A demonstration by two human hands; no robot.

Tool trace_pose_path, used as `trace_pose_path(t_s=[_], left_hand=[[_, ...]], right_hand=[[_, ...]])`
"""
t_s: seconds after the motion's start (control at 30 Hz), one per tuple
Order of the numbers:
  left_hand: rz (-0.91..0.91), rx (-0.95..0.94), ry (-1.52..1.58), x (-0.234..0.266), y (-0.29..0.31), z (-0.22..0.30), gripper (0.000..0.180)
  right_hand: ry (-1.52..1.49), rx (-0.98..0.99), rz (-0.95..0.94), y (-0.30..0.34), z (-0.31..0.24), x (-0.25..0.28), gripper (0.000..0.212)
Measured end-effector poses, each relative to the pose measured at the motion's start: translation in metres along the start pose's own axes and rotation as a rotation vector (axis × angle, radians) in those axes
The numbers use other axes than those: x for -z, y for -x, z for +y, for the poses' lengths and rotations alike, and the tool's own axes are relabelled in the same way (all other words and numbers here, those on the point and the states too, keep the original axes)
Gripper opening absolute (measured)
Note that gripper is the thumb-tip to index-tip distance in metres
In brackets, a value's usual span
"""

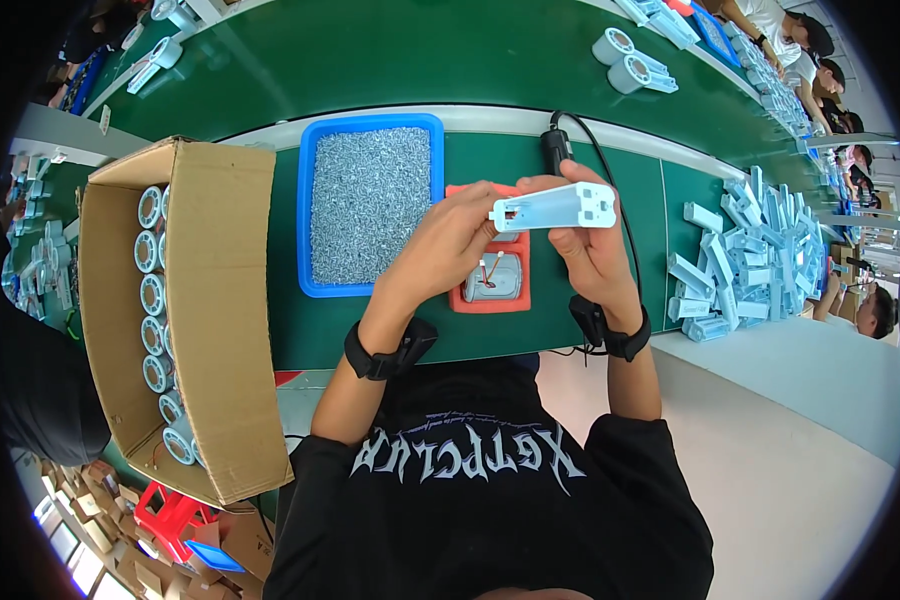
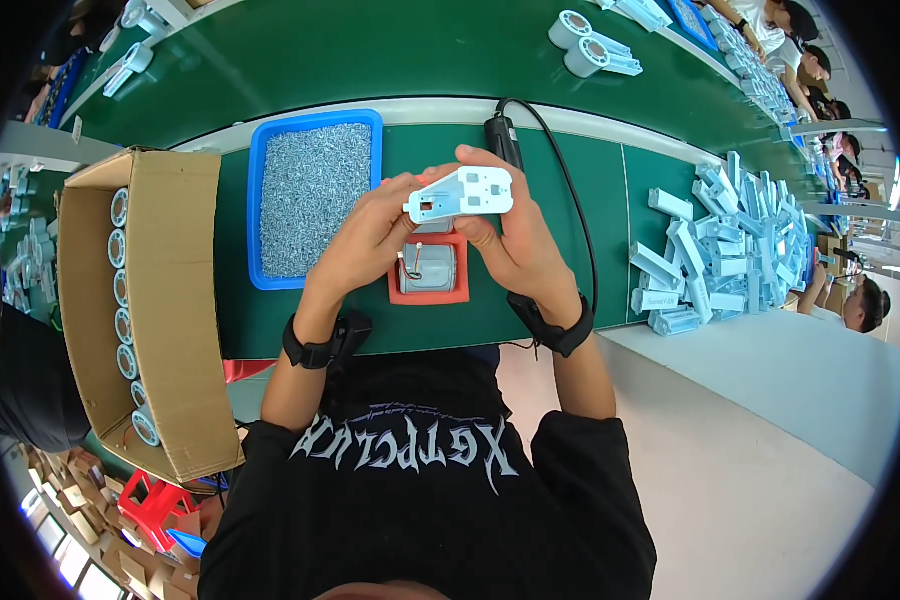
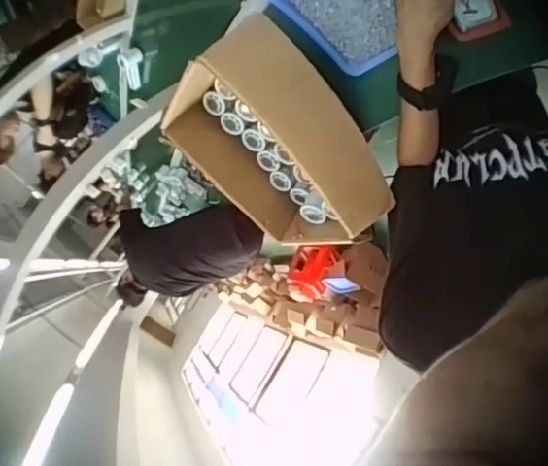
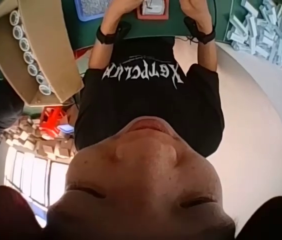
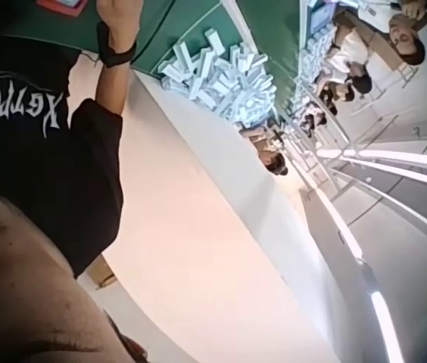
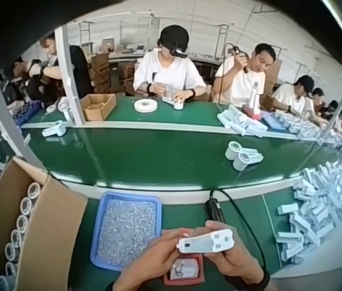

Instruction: The person takes a motor from a box, places it into a jig, and fits a plastic housing over it. They then pick up a screw from a tray and use a power screwdriver to drive it into the assembly, repeating the process for a second unit.

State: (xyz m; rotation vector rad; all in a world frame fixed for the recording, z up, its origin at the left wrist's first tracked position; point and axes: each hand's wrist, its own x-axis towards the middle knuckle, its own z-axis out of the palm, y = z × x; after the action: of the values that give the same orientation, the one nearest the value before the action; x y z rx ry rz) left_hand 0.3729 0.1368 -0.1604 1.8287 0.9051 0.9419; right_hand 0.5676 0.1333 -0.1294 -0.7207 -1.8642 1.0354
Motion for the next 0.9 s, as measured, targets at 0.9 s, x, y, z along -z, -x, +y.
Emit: trace_pose_path(t_s=[0.9], left_hand=[[0.136, 0.123, -0.286, 0.004, 0.013, -0.011, 0.053]], right_hand=[[0.559, -0.28, -0.199, -0.008, 0.004, -0.01, 0.036]])
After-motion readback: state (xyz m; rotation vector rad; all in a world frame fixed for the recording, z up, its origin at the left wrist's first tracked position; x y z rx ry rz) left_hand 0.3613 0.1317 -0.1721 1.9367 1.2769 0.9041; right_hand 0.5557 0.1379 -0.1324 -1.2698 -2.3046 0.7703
